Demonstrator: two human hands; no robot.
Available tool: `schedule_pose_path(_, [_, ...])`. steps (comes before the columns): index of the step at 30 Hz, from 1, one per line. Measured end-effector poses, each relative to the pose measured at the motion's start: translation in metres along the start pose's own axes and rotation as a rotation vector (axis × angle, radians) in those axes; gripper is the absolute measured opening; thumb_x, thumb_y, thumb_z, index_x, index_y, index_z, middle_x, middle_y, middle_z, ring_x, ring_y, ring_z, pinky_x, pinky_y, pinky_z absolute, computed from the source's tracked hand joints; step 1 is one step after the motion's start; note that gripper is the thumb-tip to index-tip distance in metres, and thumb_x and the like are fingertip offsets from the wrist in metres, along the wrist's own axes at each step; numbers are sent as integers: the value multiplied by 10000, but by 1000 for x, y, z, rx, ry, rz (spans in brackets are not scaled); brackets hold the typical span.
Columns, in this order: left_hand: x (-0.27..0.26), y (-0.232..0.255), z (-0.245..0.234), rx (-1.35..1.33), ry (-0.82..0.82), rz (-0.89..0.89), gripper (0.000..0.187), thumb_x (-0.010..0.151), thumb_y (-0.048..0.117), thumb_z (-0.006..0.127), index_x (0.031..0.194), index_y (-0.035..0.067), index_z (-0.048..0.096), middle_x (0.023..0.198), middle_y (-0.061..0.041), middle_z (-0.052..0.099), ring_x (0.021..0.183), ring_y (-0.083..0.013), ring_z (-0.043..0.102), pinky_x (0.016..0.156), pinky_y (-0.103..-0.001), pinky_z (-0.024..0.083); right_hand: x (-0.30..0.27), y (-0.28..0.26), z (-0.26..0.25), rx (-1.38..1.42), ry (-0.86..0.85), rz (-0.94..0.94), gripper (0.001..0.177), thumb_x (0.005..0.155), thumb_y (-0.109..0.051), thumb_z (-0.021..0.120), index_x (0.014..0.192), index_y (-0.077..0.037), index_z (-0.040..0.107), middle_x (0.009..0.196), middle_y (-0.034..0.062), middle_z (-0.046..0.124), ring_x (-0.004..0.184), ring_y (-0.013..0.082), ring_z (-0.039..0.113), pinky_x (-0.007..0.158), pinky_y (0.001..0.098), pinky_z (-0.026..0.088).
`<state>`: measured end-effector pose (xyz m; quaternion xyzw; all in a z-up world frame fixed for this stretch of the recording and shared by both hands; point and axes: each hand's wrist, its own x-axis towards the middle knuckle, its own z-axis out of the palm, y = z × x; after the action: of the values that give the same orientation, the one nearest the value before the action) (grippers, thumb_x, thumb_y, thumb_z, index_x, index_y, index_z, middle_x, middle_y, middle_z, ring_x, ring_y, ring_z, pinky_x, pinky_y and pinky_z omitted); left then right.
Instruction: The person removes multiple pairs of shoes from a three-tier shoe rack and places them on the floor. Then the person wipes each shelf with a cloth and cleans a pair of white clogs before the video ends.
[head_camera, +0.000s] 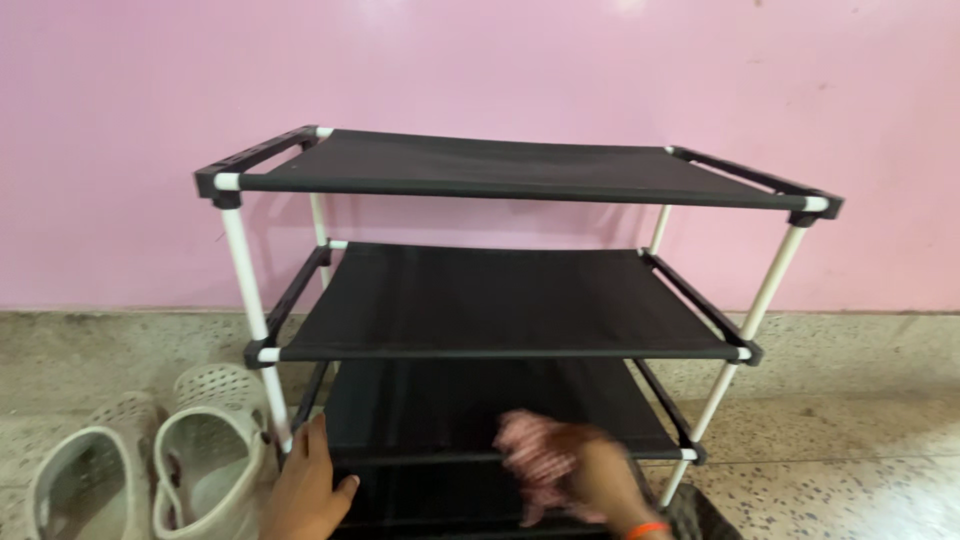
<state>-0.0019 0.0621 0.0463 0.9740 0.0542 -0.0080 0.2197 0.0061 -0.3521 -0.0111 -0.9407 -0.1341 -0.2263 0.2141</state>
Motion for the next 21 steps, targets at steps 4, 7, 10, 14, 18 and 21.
schedule_pose_path(4, [0, -16, 1, -49, 18, 93, 971, 845, 255, 776, 1563, 11, 170, 1639, -195, 283, 1523, -346, 332, 1241, -403, 341, -7, 87, -2, 137, 82, 612, 455, 801, -127, 635, 1253, -128, 679, 1036, 165, 780, 992, 334, 764, 870, 436, 597])
schedule_pose_path(7, [5, -13, 16, 99, -145, 144, 982, 892, 379, 779, 1555, -12, 169, 1634, -210, 248, 1568, -344, 216, 1278, -397, 256, 8, 87, 62, -201, 84, 489, 341, 793, -220, 730, 1079, -51, 657, 949, 196, 752, 955, 373, 725, 921, 508, 545])
schedule_pose_path(10, [21, -18, 25, 306, -312, 68, 907, 943, 409, 712, 1573, -3, 208, 1690, -203, 178, 1601, -328, 162, 1295, -416, 234, 24, 39, 142, -190, 207, 156, 176, 745, -129, 656, 897, -39, 658, 814, 215, 724, 826, 435, 696, 830, 598, 511])
schedule_pose_path(14, [38, -40, 28, -15, -248, 93, 958, 944, 502, 632, 1581, -39, 162, 1657, -235, 237, 1577, -331, 212, 1276, -396, 252, 80, -78, 212, 103, -104, 259, 295, 881, -203, 620, 1119, -30, 634, 962, 222, 727, 907, 412, 711, 752, 510, 569])
schedule_pose_path(18, [36, -47, 16, -464, 129, 173, 980, 943, 610, 530, 1564, -64, 183, 1593, -306, 314, 1507, -387, 306, 1223, -417, 271, 110, -200, 200, 165, -439, -328, 393, 635, -168, 858, 1004, -62, 772, 1027, 176, 756, 1021, 372, 677, 863, 497, 518])
schedule_pose_path(21, [30, -43, -10, -642, 284, 192, 934, 930, 612, 464, 1581, -17, 233, 1555, -296, 395, 1442, -391, 410, 1171, -420, 323, 105, -252, 156, 857, -473, -164, 348, 812, 40, 650, 1146, -10, 737, 1040, 198, 766, 965, 271, 736, 836, 367, 592])
